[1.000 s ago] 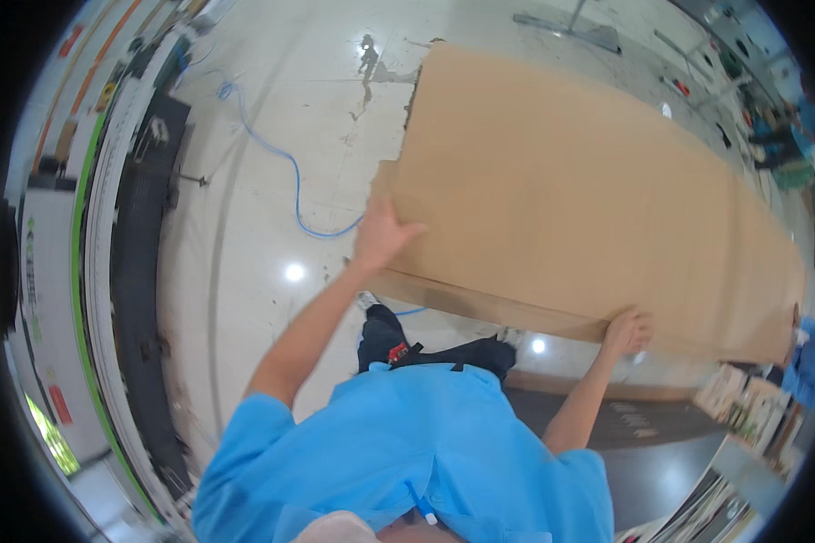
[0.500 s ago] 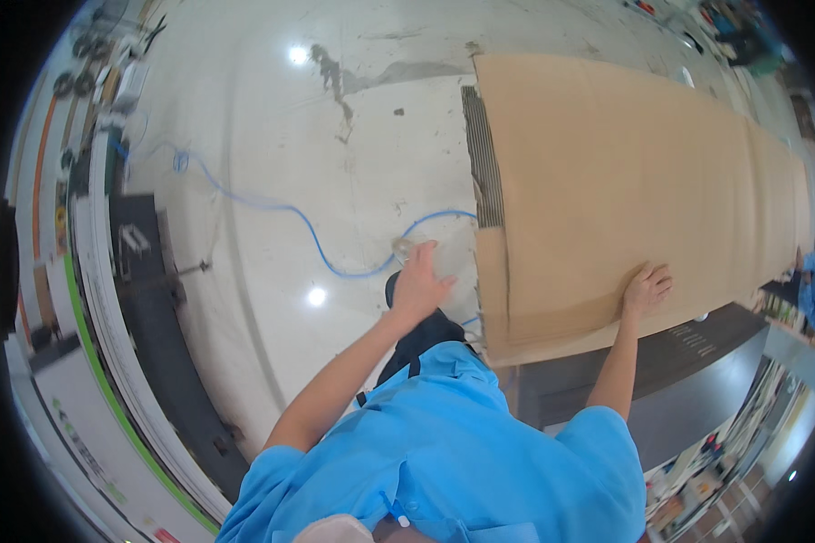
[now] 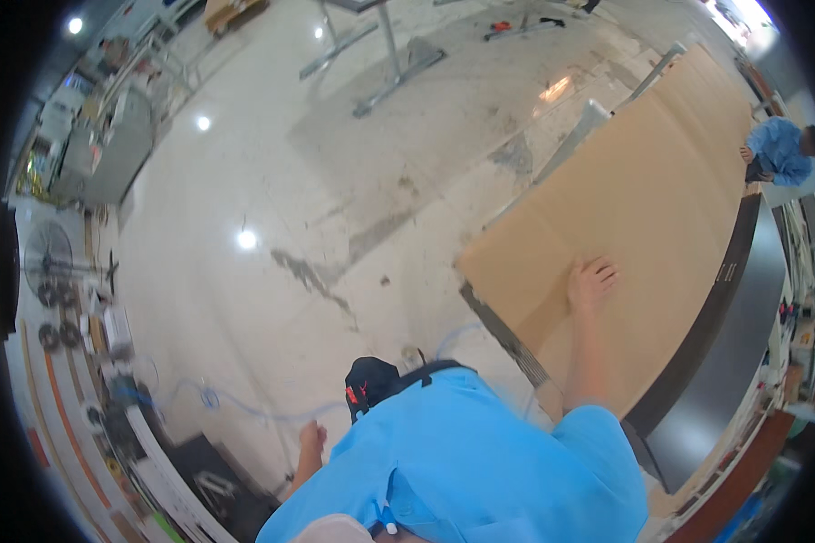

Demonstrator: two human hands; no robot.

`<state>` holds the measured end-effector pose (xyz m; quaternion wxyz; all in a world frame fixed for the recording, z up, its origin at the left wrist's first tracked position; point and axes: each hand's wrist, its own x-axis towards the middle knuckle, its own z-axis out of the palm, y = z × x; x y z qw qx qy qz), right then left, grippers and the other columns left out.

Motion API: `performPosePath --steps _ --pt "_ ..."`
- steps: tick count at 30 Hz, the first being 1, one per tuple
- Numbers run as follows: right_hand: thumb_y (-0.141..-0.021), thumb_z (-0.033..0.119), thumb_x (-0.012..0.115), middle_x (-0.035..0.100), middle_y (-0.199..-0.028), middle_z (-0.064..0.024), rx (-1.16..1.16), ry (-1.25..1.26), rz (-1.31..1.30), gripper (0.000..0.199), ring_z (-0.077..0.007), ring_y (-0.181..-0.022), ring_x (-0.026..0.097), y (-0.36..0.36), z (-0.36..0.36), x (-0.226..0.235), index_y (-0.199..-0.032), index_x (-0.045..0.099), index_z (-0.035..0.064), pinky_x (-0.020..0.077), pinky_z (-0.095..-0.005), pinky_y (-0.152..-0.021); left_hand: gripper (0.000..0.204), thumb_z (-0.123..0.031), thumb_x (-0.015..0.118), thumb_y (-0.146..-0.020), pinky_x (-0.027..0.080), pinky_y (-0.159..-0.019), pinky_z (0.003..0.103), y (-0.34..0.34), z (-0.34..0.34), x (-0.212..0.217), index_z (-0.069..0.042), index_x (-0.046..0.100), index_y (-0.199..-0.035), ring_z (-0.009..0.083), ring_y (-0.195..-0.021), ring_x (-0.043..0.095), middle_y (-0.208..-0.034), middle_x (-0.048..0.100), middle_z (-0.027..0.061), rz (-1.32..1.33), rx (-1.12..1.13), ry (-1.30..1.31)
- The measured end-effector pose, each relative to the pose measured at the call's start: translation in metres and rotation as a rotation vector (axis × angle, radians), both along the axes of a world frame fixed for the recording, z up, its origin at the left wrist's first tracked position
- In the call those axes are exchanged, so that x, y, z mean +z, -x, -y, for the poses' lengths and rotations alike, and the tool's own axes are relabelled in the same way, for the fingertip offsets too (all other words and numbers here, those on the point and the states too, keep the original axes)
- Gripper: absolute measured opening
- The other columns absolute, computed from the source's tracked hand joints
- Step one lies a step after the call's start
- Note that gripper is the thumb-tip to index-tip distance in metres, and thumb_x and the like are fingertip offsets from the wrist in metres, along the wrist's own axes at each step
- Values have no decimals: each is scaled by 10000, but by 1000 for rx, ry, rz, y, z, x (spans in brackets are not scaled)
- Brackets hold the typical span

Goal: The person wraps a large wooden tabletop with a sheet of corrugated cardboard. They lift and fold the cardboard over the tabletop edges, smooth it down, and adjust the coverage to protect the surface.

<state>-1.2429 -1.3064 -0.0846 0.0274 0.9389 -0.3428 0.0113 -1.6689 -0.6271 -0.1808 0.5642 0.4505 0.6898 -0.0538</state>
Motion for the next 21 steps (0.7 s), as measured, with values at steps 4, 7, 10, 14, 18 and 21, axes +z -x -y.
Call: performPosePath --steps 4,7,10,14,18,21 --pt "-1005 538 345 224 -1515 -369 -106 -37 41 782 -493 -1435 193 -100 -63 4 -1486 244 -70 165 -541 -1177 227 -224 588 -965 492 -476 307 -78 -67 7 -7 532 -1002 225 -618 607 -768 598 146 134 -888 -78" --pt "-1011 532 329 211 -1522 -368 -172 -45 117 764 -505 -1431 188 -162 -76 2 -1507 228 -40 166 -555 -1172 230 -222 587 -964 490 -491 312 -196 -115 -19 -2 539 -1013 230 -641 617 -779 607 144 305 -1084 -134" --pt "-1010 533 334 203 -1532 -356 -307 -51 147 746 -519 -1426 184 -200 -81 6 -1514 244 -10 167 -567 -1169 216 -210 587 -956 471 -480 308 -349 -179 -27 -1 551 -996 221 -632 614 -770 612 133 255 -971 -33" --pt "-1002 540 357 211 -1526 -353 -427 -117 87 737 -531 -1409 207 -216 -83 16 -1512 269 16 182 -583 -1156 174 -184 573 -928 432 -441 292 -631 -186 -32 -21 579 -864 175 -561 581 -677 595 88 78 -707 -3" --pt "-974 583 389 293 -1479 -344 -543 -96 52 773 -524 -1373 273 -234 -69 11 -1510 282 35 233 -584 -1133 230 -235 584 -948 476 -602 269 -932 -85 -2 -16 617 -1010 135 -726 610 -821 646 63 336 -1219 -63" --pt "-960 610 399 344 -1440 -347 -787 -75 -21 789 -519 -1344 324 -266 -56 -6 -1499 306 42 301 -593 -1090 247 -239 594 -957 472 -635 243 -1122 26 22 -6 595 -1041 123 -742 601 -874 643 54 492 -1367 -55"
